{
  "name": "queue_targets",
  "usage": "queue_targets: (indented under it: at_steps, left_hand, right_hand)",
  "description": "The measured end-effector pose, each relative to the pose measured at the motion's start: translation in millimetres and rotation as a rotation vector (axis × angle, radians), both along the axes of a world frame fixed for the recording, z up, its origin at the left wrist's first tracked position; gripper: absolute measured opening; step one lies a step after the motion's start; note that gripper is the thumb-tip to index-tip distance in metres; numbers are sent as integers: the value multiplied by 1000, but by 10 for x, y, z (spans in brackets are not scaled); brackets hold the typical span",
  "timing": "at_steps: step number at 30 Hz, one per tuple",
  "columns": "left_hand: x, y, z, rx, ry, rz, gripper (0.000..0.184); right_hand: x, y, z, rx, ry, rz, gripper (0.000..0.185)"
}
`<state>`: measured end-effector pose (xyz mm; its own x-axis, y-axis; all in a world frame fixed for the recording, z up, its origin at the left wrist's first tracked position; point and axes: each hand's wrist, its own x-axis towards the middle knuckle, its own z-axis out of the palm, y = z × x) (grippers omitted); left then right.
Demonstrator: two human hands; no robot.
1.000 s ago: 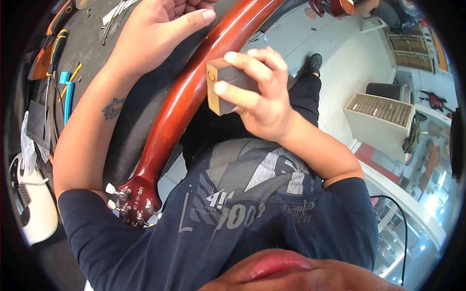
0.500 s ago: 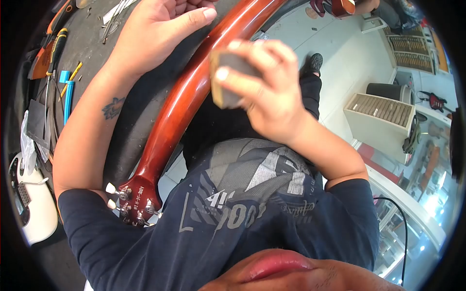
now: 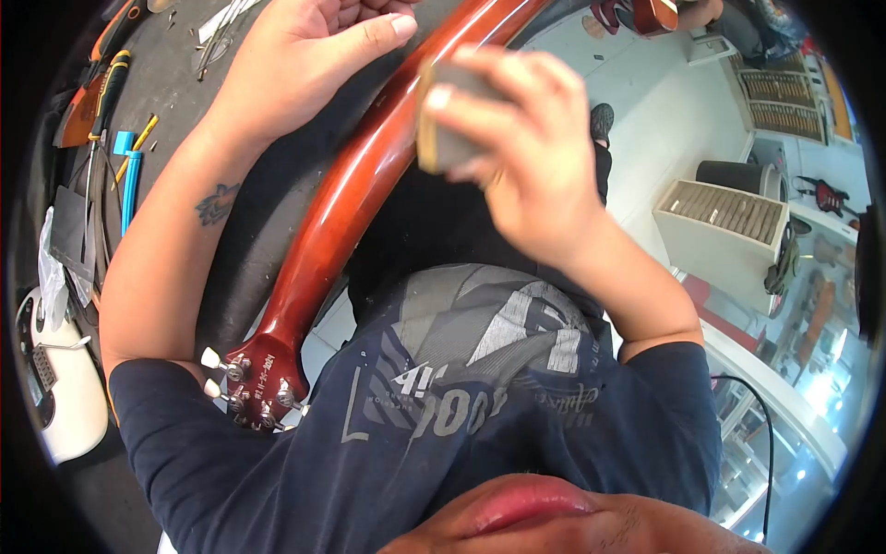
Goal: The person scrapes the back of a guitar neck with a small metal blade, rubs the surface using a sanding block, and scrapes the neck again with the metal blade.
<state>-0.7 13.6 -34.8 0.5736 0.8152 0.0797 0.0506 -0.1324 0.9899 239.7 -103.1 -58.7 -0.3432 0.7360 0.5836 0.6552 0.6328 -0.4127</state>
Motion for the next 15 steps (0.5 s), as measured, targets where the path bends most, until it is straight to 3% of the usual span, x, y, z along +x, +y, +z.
queue_targets:
  at_steps: [2,5,9,10,11,13,14,15]
  left_hand:
    - [5,-27,-64,-35,-49,-2,28]
    - [-41,27,-41,-17,-10,-15,31]
    - [-3,-31,25,-70,-35,-60,34]
    - [-25,-21,97,-37,99,-122,47]
    - [6,-94,291,242,242,-166,57]
    - [-17,-30,189,539,353,-297,80]
    - [-1,-66,209,722,377,-297,79]
    - [77,-165,230,710,433,-206,78]
  right_hand:
    - [20,48,25,16,-42,-66,61]
    - [-205,-314,56,4,-49,170,43]
    - [-120,-435,349,-35,84,503,41]
    - [-75,-428,394,-6,98,506,40]
    - [-39,-438,428,11,108,497,39]
    - [82,-405,497,28,92,456,42]
    - [127,-403,547,8,88,428,42]
    - [171,-399,591,-35,81,390,42]
